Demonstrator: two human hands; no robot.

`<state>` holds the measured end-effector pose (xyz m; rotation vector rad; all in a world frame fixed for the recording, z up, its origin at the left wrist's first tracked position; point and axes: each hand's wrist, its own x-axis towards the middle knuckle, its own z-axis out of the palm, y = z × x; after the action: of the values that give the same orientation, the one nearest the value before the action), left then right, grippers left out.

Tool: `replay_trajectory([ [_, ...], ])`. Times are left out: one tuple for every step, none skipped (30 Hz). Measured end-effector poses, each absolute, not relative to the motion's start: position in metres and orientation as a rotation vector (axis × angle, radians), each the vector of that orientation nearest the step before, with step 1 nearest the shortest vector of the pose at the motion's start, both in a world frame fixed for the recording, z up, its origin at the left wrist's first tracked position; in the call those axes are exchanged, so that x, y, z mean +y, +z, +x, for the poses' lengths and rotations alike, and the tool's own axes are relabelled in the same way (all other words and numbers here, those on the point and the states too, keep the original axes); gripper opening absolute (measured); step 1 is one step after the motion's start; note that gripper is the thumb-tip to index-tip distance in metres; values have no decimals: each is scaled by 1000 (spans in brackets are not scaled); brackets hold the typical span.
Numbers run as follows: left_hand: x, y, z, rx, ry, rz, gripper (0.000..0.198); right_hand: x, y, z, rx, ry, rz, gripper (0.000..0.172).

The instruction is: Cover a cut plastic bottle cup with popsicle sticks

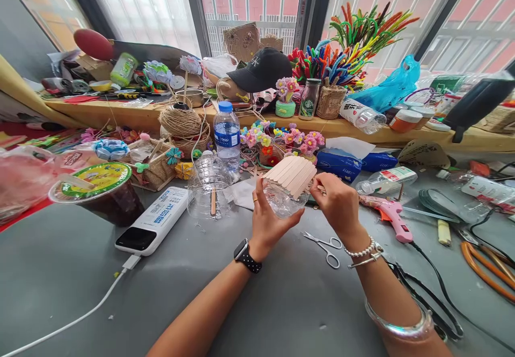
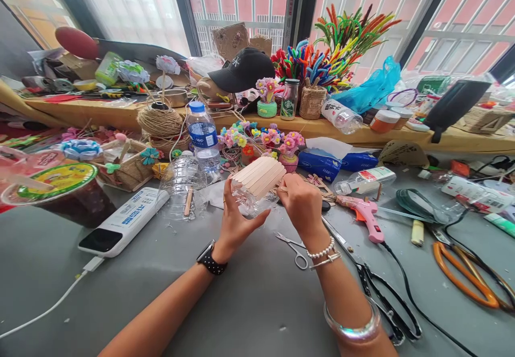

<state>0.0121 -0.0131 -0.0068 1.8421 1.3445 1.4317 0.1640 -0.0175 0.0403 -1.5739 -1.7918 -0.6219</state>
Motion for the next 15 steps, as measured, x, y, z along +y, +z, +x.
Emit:
replay_trajectory([
  [-13, -7, 12, 1333, 1440, 1837, 105, -18, 41, 166, -1762, -597, -1581, 17],
  [-13, -8, 11, 1324, 1446, 1832, 105, -18, 43, 169, -1739, -568, -1584, 17],
  [-12, -9, 11, 1321, 1446, 1825, 105, -18, 45, 171, -1733, -538, -1577, 17],
  [-12, -9, 11, 1321, 1441, 1816, 106, -19, 48, 174, -1744, -513, -1560, 17],
  [-11, -10, 11, 1322, 1435, 1805, 106, -21, 51, 175, -1773, -494, -1541, 18],
  [-10, -10, 11, 1323, 1431, 1796, 106, -22, 53, 176, -1811, -482, -1524, 20],
  [-10, -11, 11, 1320, 1432, 1787, 106, -23, 56, 176, -1852, -480, -1516, 21],
  [-10, -11, 11, 1313, 1438, 1782, 105, -24, 57, 175, -1888, -489, -1517, 22],
  [-10, -11, 11, 1306, 1446, 1783, 105, -26, 59, 174, -1914, -508, -1528, 22],
  [-10, -11, 11, 1303, 1454, 1787, 105, -26, 59, 172, -1931, -536, -1545, 21],
  [-10, -11, 11, 1306, 1459, 1793, 105, -27, 60, 170, -1941, -572, -1563, 21],
  [-10, -11, 12, 1314, 1460, 1801, 105, -27, 59, 168, -1941, -612, -1580, 20],
  [-11, -10, 12, 1326, 1460, 1811, 105, -27, 59, 167, -1938, -653, -1594, 19],
  [-11, -10, 12, 1340, 1458, 1823, 105, -27, 58, 166, -1936, -688, -1608, 19],
  [-12, -9, 12, 1353, 1456, 1837, 106, -27, 58, 165, -1936, -720, -1621, 18],
])
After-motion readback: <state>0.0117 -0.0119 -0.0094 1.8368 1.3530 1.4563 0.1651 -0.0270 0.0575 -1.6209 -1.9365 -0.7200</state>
